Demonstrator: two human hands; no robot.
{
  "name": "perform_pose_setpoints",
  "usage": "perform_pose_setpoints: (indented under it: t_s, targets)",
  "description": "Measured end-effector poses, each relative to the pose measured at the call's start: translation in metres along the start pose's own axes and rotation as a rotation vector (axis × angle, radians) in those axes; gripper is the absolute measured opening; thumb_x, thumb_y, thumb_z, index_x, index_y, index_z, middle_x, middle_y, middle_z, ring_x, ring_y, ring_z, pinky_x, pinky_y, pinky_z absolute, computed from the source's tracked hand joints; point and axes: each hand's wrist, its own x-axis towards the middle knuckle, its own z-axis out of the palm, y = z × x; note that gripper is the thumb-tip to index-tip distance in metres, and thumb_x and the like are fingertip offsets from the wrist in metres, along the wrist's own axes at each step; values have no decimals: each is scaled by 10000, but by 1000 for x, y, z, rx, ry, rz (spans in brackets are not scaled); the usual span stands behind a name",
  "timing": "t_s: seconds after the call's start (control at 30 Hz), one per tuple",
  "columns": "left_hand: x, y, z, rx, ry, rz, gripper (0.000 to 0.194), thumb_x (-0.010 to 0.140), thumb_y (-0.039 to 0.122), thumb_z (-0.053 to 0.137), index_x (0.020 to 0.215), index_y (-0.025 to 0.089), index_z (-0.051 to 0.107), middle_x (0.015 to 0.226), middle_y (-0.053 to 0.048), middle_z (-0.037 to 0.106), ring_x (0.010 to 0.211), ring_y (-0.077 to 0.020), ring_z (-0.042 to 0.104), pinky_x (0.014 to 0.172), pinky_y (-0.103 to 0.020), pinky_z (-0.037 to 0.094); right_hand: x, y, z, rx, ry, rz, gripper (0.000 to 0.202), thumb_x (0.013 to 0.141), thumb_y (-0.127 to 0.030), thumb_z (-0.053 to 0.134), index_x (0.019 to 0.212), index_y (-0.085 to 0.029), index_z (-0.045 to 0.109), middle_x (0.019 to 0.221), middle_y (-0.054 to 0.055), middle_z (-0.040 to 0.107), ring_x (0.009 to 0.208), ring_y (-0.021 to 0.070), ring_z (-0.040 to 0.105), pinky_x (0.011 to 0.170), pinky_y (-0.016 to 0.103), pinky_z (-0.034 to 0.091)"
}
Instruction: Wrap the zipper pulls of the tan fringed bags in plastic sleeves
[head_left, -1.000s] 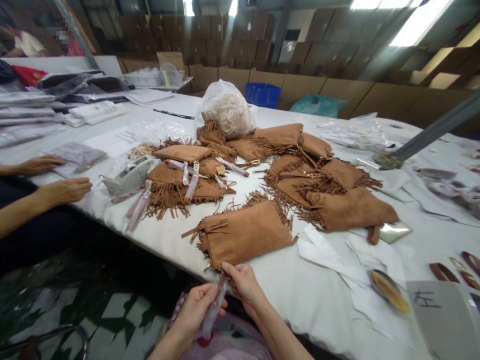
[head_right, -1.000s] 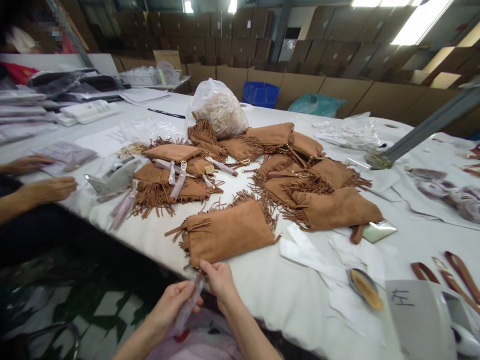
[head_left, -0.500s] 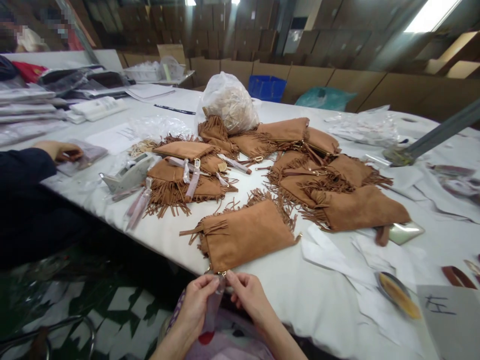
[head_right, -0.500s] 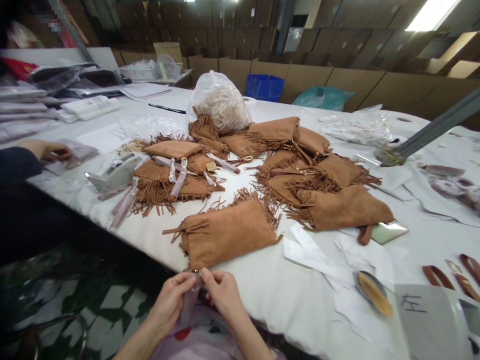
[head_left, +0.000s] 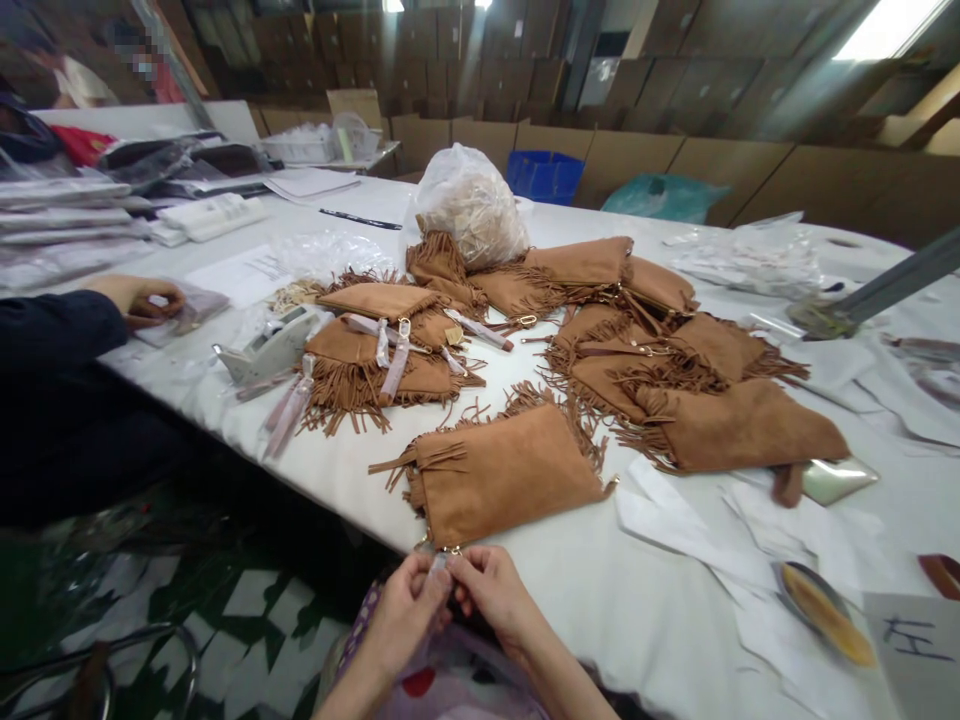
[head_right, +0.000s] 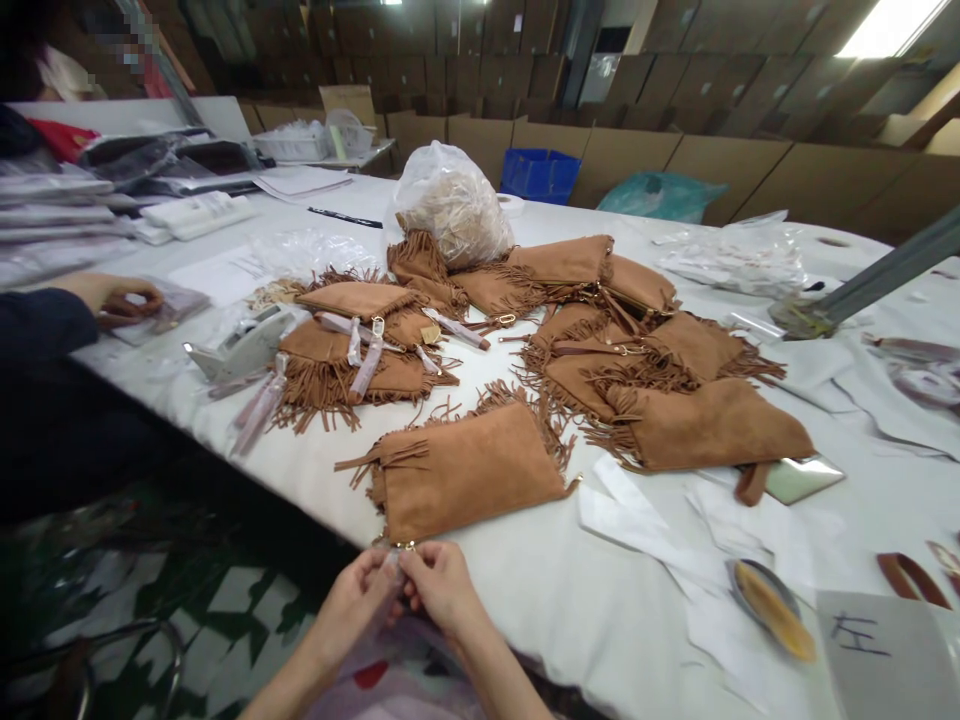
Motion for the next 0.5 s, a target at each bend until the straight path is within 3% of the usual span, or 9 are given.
perform_pose_setpoints:
  t_s: [0.07,0.13,0.2,0.37,0.5]
  targets:
    - [0,-2,4,-36,-72,-13,505,692,607,641,866,135,594,629,-16,622,383,-75,449,363,-177,298,2,2,0,7,-14,-22,427,691,-535,601,517,-153,522,409,-38,490,360,55,382,396,201,247]
    - [3,-7,8,-69,-36,-14,539,673,670,608,739,136,592,516,11,552,297,-39,305,320,-180,173,5,3,0,4,-29,-26,484,687,-605,579,517,-155,521,399,-19,507,352,61,391,390,207,227]
    - [8,-13,10,-79,22,11,583,672,723,555,634,141,574,457,14,507,289,-31,240,332,-195,140,8,4,0,-14,-36,-29,528,677,-662,555,516,-161,509,388,-9,510,340,63,384,382,211,205]
    - [18,-29,4,57,151,164,611,672,761,508,544,164,525,436,-14,511,383,-88,357,418,-224,239,7,0,0,-111,-28,-24,559,633,-732,529,546,-182,480,370,-30,481,304,58,341,350,209,200]
    - [24,-35,6,120,156,195,637,659,796,469,584,170,556,443,-21,523,414,-124,420,444,-243,279,9,-2,-1,-167,-61,29,532,598,-711,572,566,-186,492,392,-23,503,298,65,347,343,213,219]
